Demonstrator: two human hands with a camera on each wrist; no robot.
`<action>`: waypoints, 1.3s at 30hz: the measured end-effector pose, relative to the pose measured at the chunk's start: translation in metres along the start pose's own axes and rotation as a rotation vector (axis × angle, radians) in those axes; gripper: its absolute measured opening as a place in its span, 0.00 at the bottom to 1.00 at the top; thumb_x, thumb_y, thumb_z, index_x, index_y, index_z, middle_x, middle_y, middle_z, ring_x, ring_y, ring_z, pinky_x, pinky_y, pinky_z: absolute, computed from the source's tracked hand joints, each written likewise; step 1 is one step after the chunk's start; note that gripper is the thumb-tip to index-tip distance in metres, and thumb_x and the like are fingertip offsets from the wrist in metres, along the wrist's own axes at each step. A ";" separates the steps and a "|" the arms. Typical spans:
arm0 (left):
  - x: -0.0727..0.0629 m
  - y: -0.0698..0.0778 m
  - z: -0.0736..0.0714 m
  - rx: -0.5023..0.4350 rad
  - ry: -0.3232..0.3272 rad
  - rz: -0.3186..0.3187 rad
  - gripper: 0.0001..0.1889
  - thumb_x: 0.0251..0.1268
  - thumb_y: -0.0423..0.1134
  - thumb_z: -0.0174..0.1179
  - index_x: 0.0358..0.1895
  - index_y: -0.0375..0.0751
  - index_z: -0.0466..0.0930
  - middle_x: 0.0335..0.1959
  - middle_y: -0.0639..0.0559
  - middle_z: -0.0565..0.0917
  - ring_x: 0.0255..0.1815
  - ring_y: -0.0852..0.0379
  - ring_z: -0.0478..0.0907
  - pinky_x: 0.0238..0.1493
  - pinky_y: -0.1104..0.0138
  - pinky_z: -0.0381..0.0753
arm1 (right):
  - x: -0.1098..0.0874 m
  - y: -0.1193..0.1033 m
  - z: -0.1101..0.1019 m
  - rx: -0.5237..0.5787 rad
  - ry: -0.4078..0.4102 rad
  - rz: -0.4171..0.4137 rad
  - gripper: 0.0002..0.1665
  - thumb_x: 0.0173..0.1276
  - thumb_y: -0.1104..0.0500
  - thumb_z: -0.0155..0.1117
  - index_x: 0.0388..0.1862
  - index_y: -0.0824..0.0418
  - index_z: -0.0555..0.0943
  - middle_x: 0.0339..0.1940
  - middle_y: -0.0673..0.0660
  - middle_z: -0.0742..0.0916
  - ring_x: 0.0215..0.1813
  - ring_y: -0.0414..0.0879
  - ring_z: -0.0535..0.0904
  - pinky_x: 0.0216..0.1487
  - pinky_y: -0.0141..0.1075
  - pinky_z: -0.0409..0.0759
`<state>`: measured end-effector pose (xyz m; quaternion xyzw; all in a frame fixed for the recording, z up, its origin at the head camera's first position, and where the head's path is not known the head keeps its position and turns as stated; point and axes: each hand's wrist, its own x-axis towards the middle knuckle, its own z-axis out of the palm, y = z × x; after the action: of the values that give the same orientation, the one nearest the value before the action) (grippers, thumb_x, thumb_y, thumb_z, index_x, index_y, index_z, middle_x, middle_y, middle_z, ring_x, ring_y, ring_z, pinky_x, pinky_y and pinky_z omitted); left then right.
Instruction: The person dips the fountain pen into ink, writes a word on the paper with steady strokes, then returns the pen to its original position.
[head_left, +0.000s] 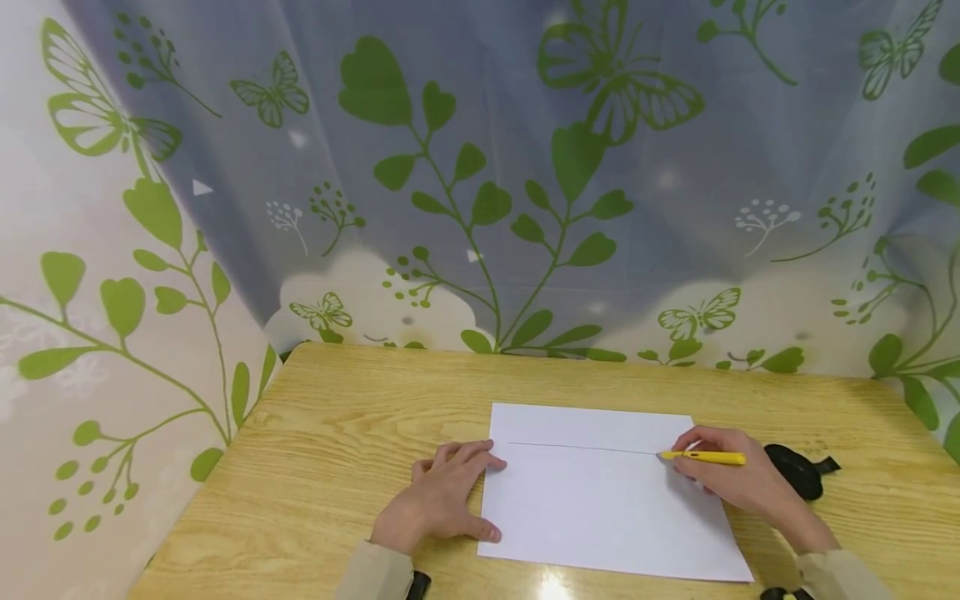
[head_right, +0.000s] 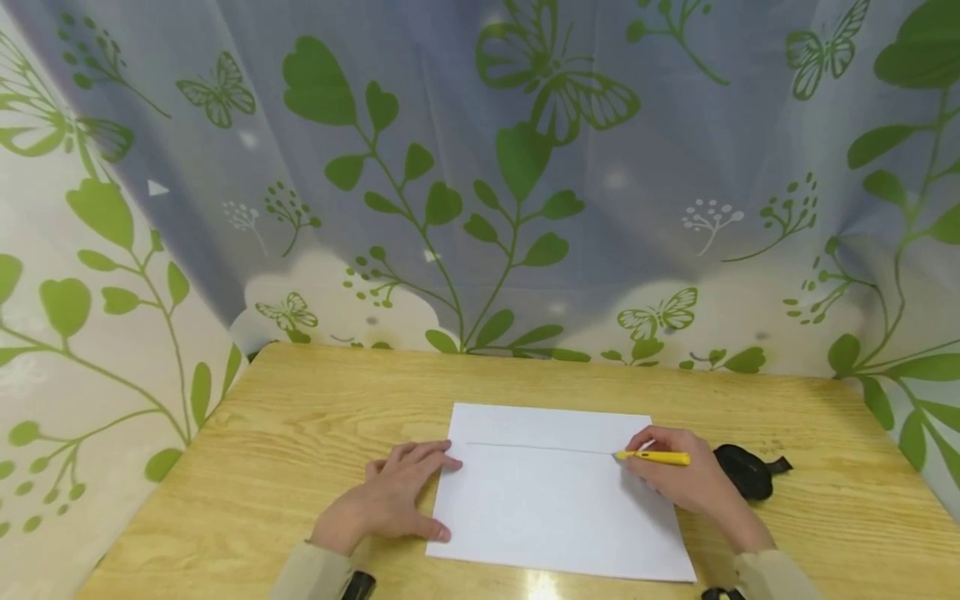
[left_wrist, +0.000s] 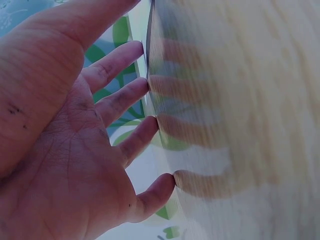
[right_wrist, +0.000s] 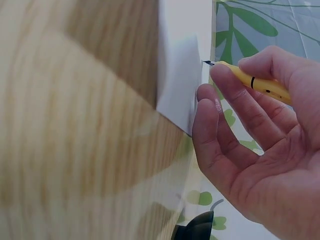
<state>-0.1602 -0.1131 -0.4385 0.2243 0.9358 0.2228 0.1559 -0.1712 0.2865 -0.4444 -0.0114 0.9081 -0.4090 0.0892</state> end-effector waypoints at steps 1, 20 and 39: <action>0.000 0.000 0.000 0.003 0.001 0.000 0.43 0.48 0.56 0.79 0.70 0.53 0.71 0.82 0.52 0.61 0.78 0.34 0.56 0.66 0.29 0.59 | 0.000 0.000 0.000 -0.009 0.004 0.000 0.18 0.68 0.52 0.72 0.50 0.61 0.83 0.36 0.55 0.89 0.26 0.43 0.79 0.27 0.35 0.80; 0.002 -0.002 0.000 0.006 0.009 0.002 0.44 0.47 0.56 0.79 0.70 0.53 0.72 0.81 0.52 0.61 0.78 0.34 0.56 0.66 0.29 0.59 | -0.005 0.005 -0.010 -0.067 0.046 -0.025 0.15 0.68 0.53 0.71 0.48 0.60 0.84 0.38 0.54 0.89 0.26 0.42 0.81 0.28 0.35 0.79; 0.002 -0.001 0.001 0.010 0.006 0.003 0.43 0.47 0.57 0.79 0.70 0.54 0.72 0.82 0.52 0.61 0.78 0.35 0.56 0.65 0.30 0.60 | -0.012 0.008 -0.018 -0.163 0.079 -0.016 0.11 0.68 0.51 0.70 0.45 0.56 0.85 0.42 0.54 0.90 0.33 0.40 0.80 0.32 0.34 0.75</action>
<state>-0.1618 -0.1129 -0.4403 0.2258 0.9370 0.2190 0.1519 -0.1620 0.3065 -0.4366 -0.0096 0.9410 -0.3346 0.0491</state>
